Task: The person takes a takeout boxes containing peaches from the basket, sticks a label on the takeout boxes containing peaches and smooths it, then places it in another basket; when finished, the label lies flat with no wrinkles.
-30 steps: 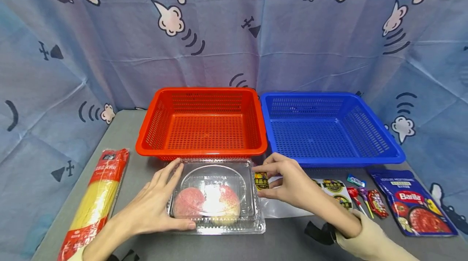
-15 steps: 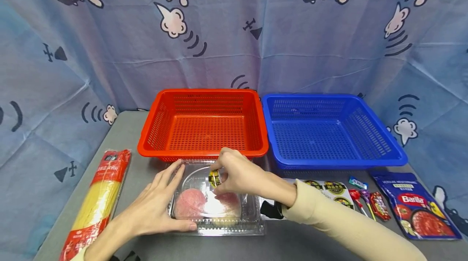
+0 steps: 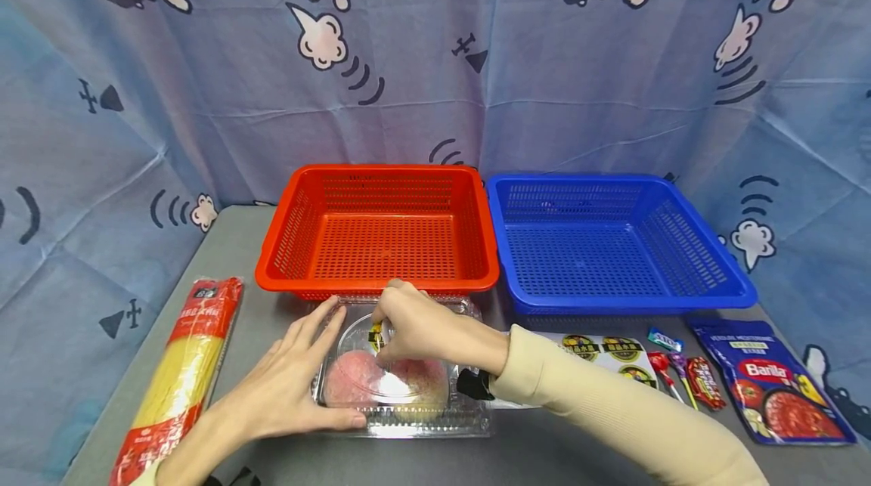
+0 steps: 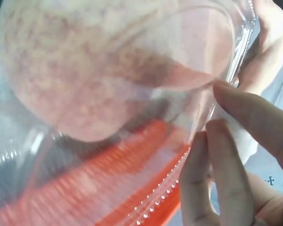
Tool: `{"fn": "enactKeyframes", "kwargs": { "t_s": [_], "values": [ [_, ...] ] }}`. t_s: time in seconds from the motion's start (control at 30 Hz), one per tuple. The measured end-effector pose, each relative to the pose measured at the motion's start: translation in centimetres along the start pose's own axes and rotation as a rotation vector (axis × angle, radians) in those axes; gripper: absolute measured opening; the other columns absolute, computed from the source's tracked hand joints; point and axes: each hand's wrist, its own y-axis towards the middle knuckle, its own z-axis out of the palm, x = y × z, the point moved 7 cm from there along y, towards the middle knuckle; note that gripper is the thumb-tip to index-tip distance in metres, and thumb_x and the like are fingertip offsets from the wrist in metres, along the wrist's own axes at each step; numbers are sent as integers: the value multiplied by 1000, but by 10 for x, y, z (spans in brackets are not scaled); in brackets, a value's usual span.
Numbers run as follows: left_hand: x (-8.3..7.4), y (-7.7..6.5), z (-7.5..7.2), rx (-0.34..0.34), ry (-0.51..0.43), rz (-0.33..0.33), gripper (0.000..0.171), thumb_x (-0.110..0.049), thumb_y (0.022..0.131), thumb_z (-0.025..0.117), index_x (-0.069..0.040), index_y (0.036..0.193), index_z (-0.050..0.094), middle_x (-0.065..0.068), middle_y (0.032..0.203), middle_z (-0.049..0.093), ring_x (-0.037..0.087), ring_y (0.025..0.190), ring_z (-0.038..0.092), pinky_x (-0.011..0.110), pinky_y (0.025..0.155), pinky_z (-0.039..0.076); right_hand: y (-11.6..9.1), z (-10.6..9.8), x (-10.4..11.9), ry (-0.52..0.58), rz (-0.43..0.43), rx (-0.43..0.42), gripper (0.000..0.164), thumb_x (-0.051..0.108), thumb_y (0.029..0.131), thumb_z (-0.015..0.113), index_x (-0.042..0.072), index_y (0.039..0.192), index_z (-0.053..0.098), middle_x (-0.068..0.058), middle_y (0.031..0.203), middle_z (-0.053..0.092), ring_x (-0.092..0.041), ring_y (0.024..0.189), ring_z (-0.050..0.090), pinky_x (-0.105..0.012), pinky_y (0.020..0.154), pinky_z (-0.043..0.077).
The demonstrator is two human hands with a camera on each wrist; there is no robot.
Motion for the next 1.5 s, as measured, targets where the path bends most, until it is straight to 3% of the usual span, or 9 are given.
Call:
{"fn": "enactKeyframes", "kwargs": {
  "t_s": [0.1,0.23,0.57,0.73,0.9,1.03,1.17,1.5],
  "values": [
    [0,0,0,3,-7,-5,123,-86,70,68,-21,164,23,5,172,16,36,148,35,73,99,44,2,2,1,3,-1,9,18,13,70,93,4,75,78,-3,78,67,-15,86,54,-25,71,45],
    [0,0,0,-3,-19,3,116,-85,69,70,-28,162,28,7,171,18,37,146,37,74,98,44,4,5,-1,16,19,26,26,13,71,93,8,63,69,2,68,55,-13,81,47,-23,66,39],
    [-6,1,0,3,-16,83,82,-80,75,70,-46,146,49,18,170,18,45,142,40,75,94,45,4,6,-3,18,71,47,18,16,72,93,9,76,76,1,74,58,-14,87,52,-25,72,46],
    [-8,2,-1,22,-14,75,79,-81,76,68,-47,145,50,17,170,16,44,143,39,75,94,45,-1,6,-4,-14,101,51,28,20,75,91,6,97,81,-5,97,72,-19,100,61,-29,80,54],
    [-8,1,-2,72,-28,50,80,-78,76,70,-47,146,48,17,172,11,45,144,37,78,95,43,-6,3,1,-105,84,9,38,30,79,89,13,112,80,-8,109,64,-16,81,62,-24,63,53],
    [-9,1,-2,107,-38,42,78,-76,77,71,-44,145,50,18,173,7,47,145,36,81,96,41,-5,3,6,-159,30,-33,23,28,83,85,21,105,83,-3,102,61,-12,74,55,-22,52,46],
    [-9,2,-1,122,-48,41,77,-76,77,71,-41,144,53,20,172,6,48,145,36,81,96,41,-1,6,8,-214,20,-22,9,26,86,82,25,95,85,-1,105,65,-15,80,60,-24,52,47],
    [-8,3,-1,133,-46,30,76,-79,76,70,-38,138,55,23,172,9,49,145,36,79,96,42,5,8,6,-299,59,31,5,37,84,84,33,88,85,3,103,66,-17,85,62,-30,59,53]
  ]
}}
